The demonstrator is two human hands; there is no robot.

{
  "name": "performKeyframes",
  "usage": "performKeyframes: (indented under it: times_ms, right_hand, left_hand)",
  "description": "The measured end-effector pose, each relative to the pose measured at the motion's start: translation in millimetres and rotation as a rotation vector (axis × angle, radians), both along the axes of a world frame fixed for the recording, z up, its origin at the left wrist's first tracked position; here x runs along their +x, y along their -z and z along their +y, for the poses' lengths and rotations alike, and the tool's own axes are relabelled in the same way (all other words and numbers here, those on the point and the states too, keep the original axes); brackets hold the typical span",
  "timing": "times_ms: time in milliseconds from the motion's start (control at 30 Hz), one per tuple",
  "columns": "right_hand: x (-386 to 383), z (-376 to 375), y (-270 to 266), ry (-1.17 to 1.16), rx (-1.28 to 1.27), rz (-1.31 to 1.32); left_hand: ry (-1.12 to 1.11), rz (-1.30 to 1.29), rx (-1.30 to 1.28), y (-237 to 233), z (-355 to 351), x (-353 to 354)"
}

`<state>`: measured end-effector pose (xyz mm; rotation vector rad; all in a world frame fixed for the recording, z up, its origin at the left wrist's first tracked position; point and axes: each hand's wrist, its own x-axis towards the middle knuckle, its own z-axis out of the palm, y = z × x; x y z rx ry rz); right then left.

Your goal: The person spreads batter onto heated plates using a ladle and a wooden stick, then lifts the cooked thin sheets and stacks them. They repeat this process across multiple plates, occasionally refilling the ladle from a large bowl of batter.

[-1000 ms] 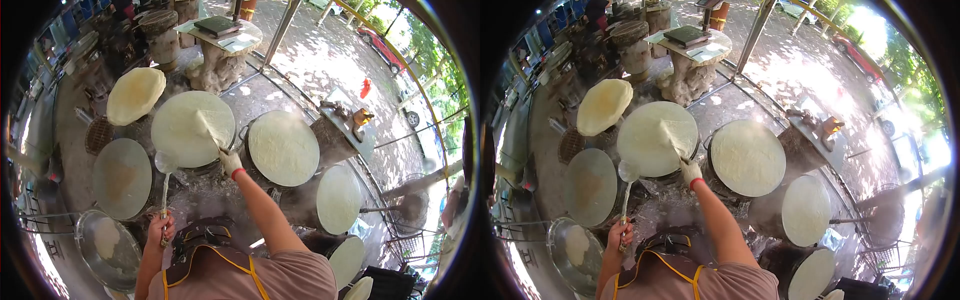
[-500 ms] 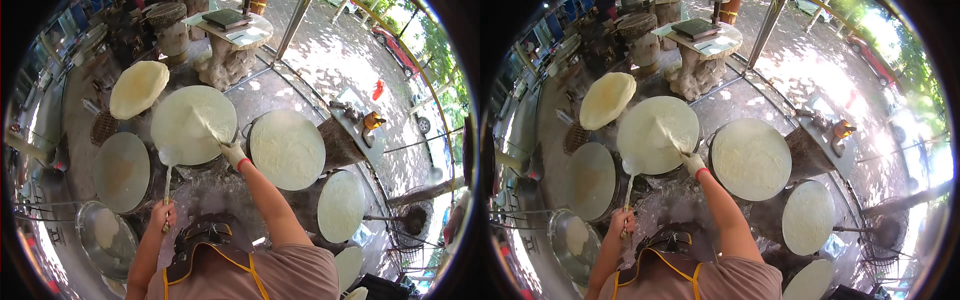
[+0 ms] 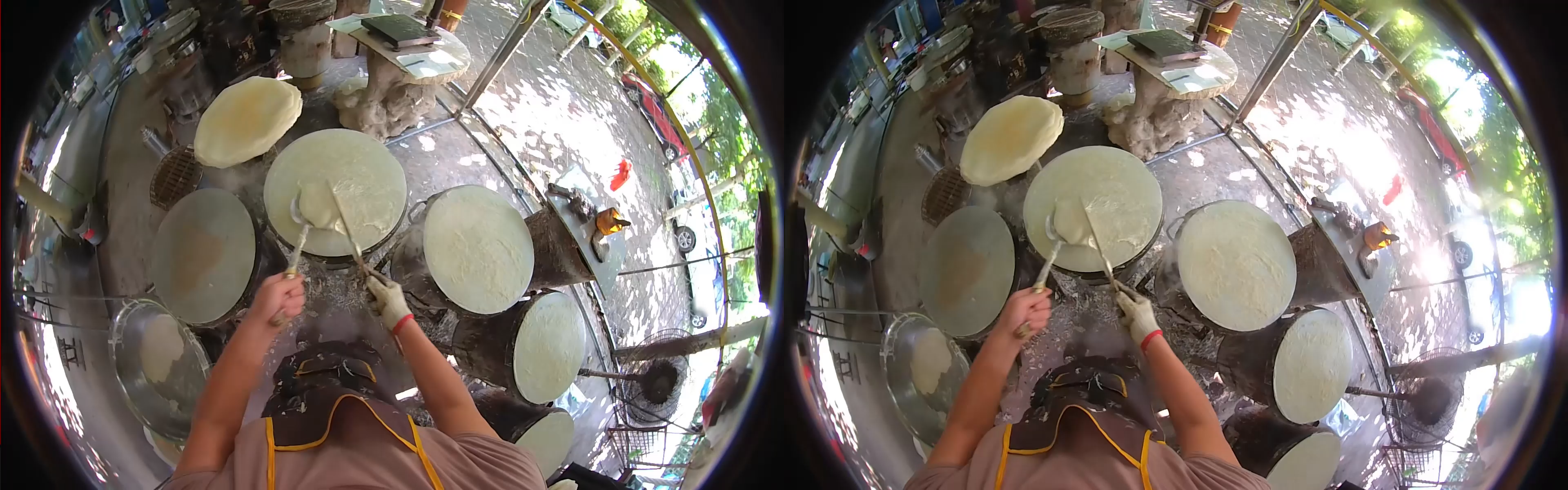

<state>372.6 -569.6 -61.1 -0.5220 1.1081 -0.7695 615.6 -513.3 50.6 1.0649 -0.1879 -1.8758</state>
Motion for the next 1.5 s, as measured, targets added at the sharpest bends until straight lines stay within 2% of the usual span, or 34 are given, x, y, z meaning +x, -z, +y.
performKeyframes:
  times_ms: [67, 100, 167, 267, 367, 400, 500, 633, 700, 800, 900, 933, 1033, 1100, 1167, 1200, 1300, 1333, 1433, 1467, 1500]
  right_hand:
    - [-4, -6, -44, 0.155, 0.013, 0.077]
    - [-6, -20, -13, 0.266, -0.03, 0.076]
    - [-3, -30, -6, 0.246, -0.11, 0.184]
    - [16, -36, 55, -0.065, -0.275, 0.355]
    - [11, -26, 39, -0.434, -0.514, 0.473]
    - [13, -18, 16, -0.381, -0.314, 0.344]
    - [22, -6, 4, -0.187, -0.048, 0.173]
    - [60, 4, -10, -0.284, -0.059, 0.068]
    - [90, 8, -8, -0.297, -0.075, 0.054]
    - [143, 16, -18, -0.273, -0.037, 0.05]
    - [203, 32, 24, -0.173, -0.174, 0.066]
    - [220, 43, 22, -0.197, -0.274, 0.146]
    - [260, 62, 33, -0.526, -0.576, 1.037]
    - [284, 63, 41, -0.441, -0.531, 0.954]
    - [297, 66, 46, -0.361, -0.487, 0.875]
    - [317, 63, 40, -0.373, -0.523, 0.996]
    - [355, 41, 18, -0.301, -0.072, 0.343]
    - [355, 45, 1, -0.262, -0.193, 0.453]
    - [357, 72, 3, 0.128, -0.193, 0.336]
    - [362, 79, 31, 0.135, -0.24, 0.33]
    - [372, 75, 52, 0.016, -0.482, 0.454]
  left_hand:
    - [-0.015, 0.018, -0.081, -44, 35, 15]
    - [-0.019, -0.012, -0.1, -49, 46, 14]
    - [-0.032, -0.073, -0.145, -54, 62, 9]
    - [-0.104, 0.015, -0.085, -57, 55, 2]
    - [-0.162, 0.036, -0.014, -57, 67, 6]
    - [-0.181, 0.028, 0.013, -57, 74, 8]
    - [-0.317, -0.118, -0.042, -75, 102, 19]
    - [-0.406, -0.441, -0.148, -90, 105, 49]
    - [-0.378, -0.622, -0.126, -70, 96, 76]
    - [-0.284, -0.914, -0.155, -7, 81, 123]
    - [-0.191, -1.244, -0.176, 69, 58, 173]
    - [-0.15, -1.355, -0.17, 96, 55, 189]
    - [0.007, -1.54, -0.119, 109, 53, 226]
    - [0.048, -1.629, -0.149, 112, 55, 249]
    - [-0.023, -1.735, -0.232, 166, 55, 284]
    - [-0.059, -1.786, -0.277, 184, 56, 297]
    - [0.13, -1.829, -0.193, 148, 55, 331]
    - [0.183, -1.825, -0.163, 136, 59, 341]
    - [0.262, -1.849, -0.132, 122, 65, 364]
    - [0.252, -1.885, -0.161, 129, 72, 370]
    - [0.247, -1.924, -0.192, 133, 75, 374]
